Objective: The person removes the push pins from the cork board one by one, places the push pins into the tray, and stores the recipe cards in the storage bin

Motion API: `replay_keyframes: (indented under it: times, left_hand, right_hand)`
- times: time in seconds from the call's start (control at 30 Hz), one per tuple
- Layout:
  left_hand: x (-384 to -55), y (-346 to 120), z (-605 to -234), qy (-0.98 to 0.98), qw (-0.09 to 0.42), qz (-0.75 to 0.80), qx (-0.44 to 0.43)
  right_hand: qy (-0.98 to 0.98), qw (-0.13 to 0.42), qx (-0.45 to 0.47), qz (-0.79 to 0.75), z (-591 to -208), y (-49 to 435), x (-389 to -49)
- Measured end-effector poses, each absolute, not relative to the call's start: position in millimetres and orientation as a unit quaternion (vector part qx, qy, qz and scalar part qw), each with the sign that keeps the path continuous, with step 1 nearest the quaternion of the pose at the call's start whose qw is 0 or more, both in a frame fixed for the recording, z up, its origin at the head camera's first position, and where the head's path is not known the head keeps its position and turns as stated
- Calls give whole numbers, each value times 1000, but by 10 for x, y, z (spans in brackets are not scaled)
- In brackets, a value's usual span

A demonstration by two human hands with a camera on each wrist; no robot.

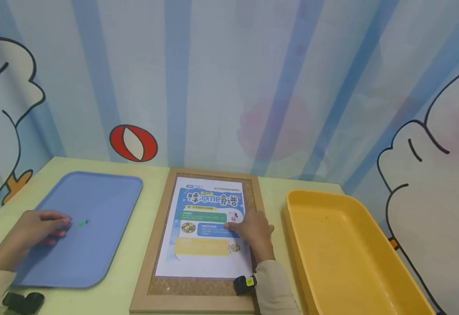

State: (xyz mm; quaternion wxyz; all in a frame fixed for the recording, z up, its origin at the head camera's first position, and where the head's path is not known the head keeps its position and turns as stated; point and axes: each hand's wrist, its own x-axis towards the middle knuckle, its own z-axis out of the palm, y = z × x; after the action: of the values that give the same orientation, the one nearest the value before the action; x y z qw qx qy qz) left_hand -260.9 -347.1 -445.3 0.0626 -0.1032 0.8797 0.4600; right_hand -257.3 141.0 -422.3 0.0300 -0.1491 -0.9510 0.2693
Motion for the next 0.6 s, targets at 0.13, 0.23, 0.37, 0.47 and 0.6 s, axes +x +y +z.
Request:
replay_keyframes:
  times: [0.13, 0.23, 0.37, 0.47, 0.6]
  left_hand:
    - [-2609, -3431, -4393, 897, 63, 429, -85]
    - [-2606, -3380, -4351, 910, 61, 401, -83]
    - [-2608, -3309, -4318, 923, 59, 374, -74]
    - [-2610, -3267, -4309, 928, 60, 361, -64]
    - [-2628, -3238, -4284, 931, 55, 357, -62]
  right_hand:
    - [-950, 23, -152, 272, -4209, 1423, -2565]
    - [-949, 23, -152, 273, -4206, 1428, -2562]
    - [-949, 22, -153, 275, -4198, 1439, -2568]
    - [-949, 24, -155, 275, -4189, 1441, -2585]
    - [-949, 33, -153, 274, -4179, 1425, -2603]
